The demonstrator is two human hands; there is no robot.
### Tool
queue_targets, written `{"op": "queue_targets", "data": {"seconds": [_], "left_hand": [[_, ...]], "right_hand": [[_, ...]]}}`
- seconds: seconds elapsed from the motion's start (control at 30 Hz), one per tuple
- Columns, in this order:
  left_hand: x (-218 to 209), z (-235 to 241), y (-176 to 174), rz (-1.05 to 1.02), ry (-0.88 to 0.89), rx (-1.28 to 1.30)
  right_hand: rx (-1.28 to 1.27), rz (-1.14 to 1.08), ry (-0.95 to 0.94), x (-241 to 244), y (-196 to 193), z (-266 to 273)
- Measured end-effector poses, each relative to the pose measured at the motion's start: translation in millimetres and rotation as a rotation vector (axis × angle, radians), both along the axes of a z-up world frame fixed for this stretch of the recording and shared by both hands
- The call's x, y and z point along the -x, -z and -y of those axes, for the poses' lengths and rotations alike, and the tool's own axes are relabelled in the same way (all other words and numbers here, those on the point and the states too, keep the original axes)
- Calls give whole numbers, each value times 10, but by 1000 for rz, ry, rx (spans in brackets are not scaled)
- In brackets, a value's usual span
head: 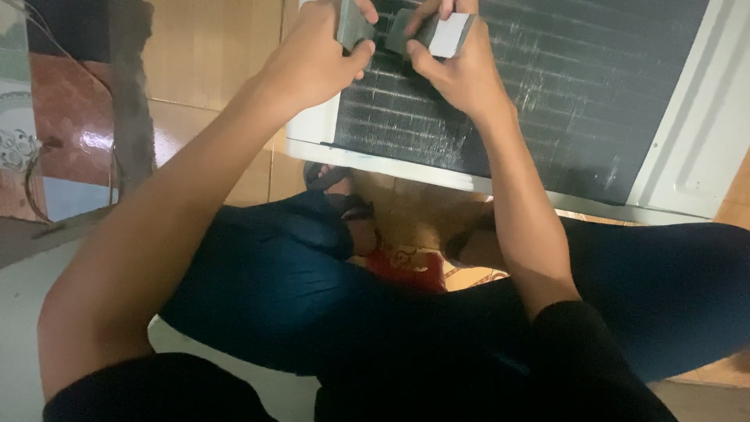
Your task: The person sits on the floor and uses two rectangular sanding blocks to scrub a dark, ribbed surface. They move the blocks back and forth across the surface, covering different areas throughout the clip.
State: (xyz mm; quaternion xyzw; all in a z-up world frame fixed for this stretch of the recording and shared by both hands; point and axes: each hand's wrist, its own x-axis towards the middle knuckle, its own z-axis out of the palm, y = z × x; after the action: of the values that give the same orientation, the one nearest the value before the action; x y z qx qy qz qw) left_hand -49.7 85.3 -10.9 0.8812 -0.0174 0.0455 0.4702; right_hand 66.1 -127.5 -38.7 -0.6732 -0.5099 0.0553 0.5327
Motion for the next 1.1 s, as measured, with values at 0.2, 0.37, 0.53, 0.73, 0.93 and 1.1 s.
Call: {"op": "queue_targets", "data": {"seconds": [0.2, 0.37, 0.53, 0.73, 0.93, 1.1], "left_hand": [[15, 8, 5, -5, -6, -30], [12, 8, 11, -40, -30, -15], [-14, -66, 166, -29, -55, -112], [-16, -211, 304, -155, -111, -253], [-2, -238, 256, -211, -163, -255], [1, -245, 259, -249, -165, -231]], "right_hand": [[54, -60, 5, 27, -44, -4], [182, 55, -27, -55, -139, -72], [304, 141, -153, -83, -210, -287], [370, 270, -161, 25, -166, -411], [337, 212, -93, -55, 17, -376], [519, 162, 86, -145, 96, -417]]}}
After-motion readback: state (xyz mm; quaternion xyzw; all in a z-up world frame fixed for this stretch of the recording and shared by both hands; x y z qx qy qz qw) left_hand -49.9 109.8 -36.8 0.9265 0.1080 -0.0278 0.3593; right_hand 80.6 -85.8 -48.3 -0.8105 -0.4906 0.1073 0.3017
